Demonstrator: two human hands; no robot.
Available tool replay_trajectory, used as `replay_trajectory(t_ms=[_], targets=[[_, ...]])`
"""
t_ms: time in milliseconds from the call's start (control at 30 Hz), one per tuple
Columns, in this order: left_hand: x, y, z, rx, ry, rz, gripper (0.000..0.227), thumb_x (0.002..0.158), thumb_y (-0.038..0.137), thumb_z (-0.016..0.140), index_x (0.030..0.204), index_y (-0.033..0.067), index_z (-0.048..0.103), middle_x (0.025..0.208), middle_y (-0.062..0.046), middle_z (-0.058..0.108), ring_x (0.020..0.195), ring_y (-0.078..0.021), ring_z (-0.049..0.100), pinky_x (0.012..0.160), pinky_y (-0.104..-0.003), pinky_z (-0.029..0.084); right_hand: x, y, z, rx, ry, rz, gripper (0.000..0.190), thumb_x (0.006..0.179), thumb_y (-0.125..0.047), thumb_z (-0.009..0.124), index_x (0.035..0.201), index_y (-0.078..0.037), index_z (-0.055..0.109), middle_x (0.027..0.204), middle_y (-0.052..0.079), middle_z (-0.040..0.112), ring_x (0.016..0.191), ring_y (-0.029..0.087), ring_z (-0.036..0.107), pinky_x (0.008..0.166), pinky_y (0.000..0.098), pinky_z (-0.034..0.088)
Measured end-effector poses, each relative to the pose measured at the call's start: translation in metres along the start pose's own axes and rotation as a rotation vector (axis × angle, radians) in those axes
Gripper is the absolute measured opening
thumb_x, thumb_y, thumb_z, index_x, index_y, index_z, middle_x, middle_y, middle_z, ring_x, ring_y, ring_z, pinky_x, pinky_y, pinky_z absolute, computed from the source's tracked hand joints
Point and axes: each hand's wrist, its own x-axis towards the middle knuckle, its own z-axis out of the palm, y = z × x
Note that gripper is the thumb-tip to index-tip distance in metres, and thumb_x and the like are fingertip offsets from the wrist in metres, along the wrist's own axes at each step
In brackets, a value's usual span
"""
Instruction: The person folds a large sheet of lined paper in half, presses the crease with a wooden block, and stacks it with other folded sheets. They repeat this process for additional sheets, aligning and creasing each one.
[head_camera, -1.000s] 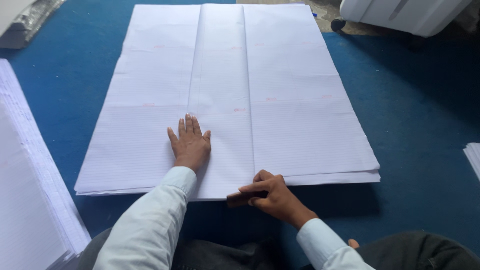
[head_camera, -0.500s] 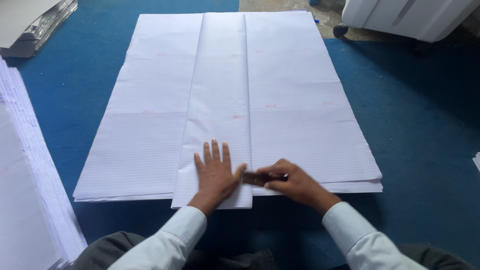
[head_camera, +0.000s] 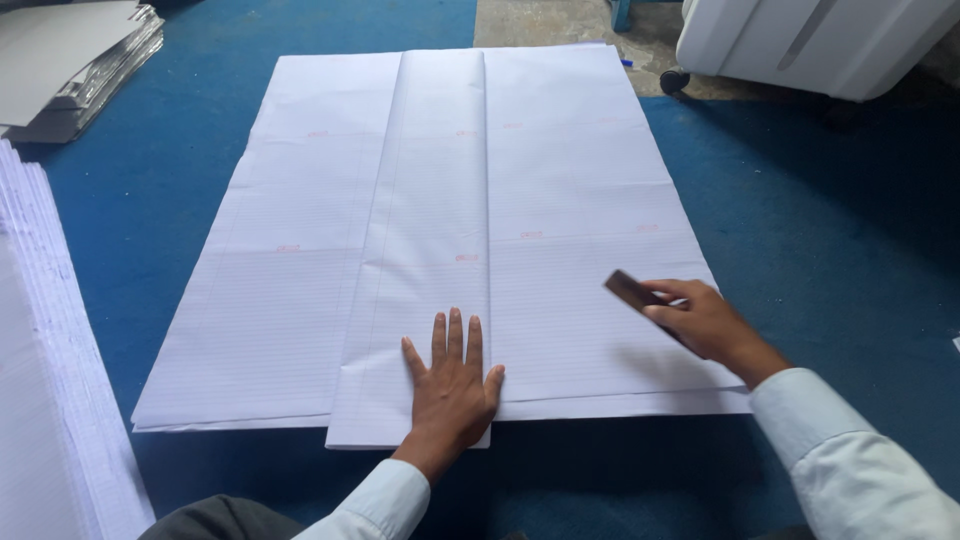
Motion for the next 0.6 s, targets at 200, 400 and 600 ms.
replay_trajectory(t_ms=[200, 400, 600], targets=[[0.003, 0.003, -0.008, 0.017, -0.137, -0.035, 0.073, 0.098, 0.049, 0.033, 0.156, 0.0086, 0.015, 0.169, -0.019, 0.005, 0.151, -0.0364, -0.006, 0.111, -0.074, -0.007, -0.011, 0.017, -0.026, 0.118, 0.157, 0.227, 0.052, 0.093, -0.017, 0.058, 0.145, -0.019, 0.058, 0.120, 0.017, 0.071, 0.091, 0.027, 0.068, 0.074, 0.0415, 0.054], [0.014, 0.011, -0.028, 0.059, -0.271, -0.054, 0.069, 0.101, 0.041, 0.036, 0.156, 0.0052, 0.016, 0.163, -0.023, 0.012, 0.151, -0.0424, 0.005, 0.111, -0.077, 0.005, 0.000, 0.050, -0.035, 0.290, 0.240, 0.293, 0.052, 0.093, -0.007, 0.057, 0.145, -0.012, 0.057, 0.130, 0.020, 0.066, 0.113, 0.031, 0.067, 0.094, 0.0442, 0.053], [0.034, 0.028, -0.046, 0.146, -0.372, -0.105, 0.071, 0.100, 0.031, 0.046, 0.158, -0.0018, 0.020, 0.160, -0.028, 0.022, 0.147, -0.0480, 0.018, 0.109, -0.077, 0.025, 0.008, 0.083, -0.038, 0.382, 0.363, 0.408, 0.050, 0.095, -0.001, 0.054, 0.144, -0.010, 0.057, 0.132, 0.022, 0.065, 0.115, 0.032, 0.066, 0.099, 0.0434, 0.054]])
